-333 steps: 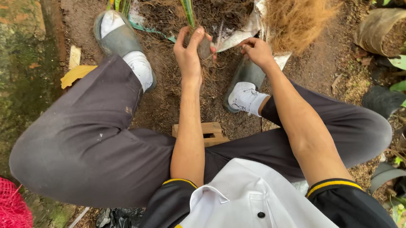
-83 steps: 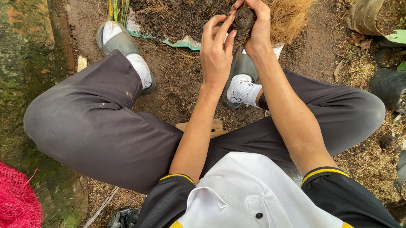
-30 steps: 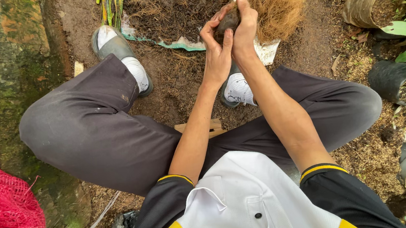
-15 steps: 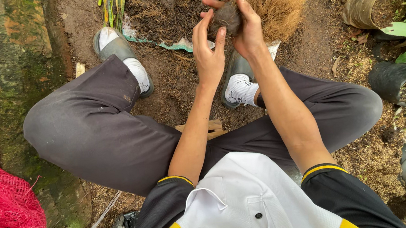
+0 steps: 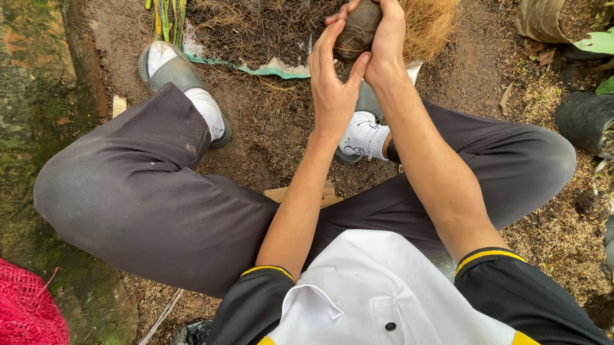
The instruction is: The person sits on the ground in a plant nursery and shapes a ball of soil around the roots of a snake plant seedling, pressing and rotating the soil with both hands. They occasionally reach to the soil pile to add more material and work the root ball into a rounded form.
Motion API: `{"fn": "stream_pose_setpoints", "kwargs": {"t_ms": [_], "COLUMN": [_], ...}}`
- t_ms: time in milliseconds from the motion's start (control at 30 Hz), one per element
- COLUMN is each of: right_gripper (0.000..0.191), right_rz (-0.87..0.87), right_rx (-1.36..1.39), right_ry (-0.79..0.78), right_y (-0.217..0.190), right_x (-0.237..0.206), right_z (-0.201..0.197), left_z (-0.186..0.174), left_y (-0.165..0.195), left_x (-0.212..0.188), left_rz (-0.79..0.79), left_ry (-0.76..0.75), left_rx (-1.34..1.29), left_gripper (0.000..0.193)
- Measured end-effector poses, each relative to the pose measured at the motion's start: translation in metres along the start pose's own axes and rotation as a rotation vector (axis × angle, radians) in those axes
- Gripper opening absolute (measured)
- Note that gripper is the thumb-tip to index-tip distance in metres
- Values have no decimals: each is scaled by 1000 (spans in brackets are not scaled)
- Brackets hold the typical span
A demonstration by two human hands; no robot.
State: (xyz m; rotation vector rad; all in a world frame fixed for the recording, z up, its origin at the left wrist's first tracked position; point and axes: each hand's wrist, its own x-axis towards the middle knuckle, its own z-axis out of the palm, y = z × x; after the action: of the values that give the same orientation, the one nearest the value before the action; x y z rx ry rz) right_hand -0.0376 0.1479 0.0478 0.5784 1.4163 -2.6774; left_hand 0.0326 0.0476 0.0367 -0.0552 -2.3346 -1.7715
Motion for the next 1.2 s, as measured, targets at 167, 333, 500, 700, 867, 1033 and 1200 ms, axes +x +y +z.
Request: {"fn": "stream_pose_setpoints", "kwargs": {"t_ms": [167,333,500,700,867,1033,1200], "right_gripper": [46,47,45,39,54,63,61], "right_rz": [16,-63,-105,-160,23,-35,-133], "right_rx": [-141,-69,105,208,-72,-46,26], "right_ry": [-173,-310,-223,-20,-200,-341,-181], "right_y": [-19,-25,-3,0,-22,-26,-7], "right_x": [-12,-10,-6,-6,-8,-3,-1], "right_z": [23,15,-1,3,12,2,-9], "left_z": [-11,-7,-2,-2,-17,-11,2], "left_y": [-22,-27,-20,-9,-13,-20,-28], "left_x": [10,9,1,0,14,8,0], "left_rz": [-281,-415,-286,-303,-507,-554,-496], "left_ry": [-55,-140,-83,-103,-87,-130,-144], "left_rx": [-468,-647,-440,-343,-592,-738,-734], "left_gripper": [64,65,58,57,63,57,53]}}
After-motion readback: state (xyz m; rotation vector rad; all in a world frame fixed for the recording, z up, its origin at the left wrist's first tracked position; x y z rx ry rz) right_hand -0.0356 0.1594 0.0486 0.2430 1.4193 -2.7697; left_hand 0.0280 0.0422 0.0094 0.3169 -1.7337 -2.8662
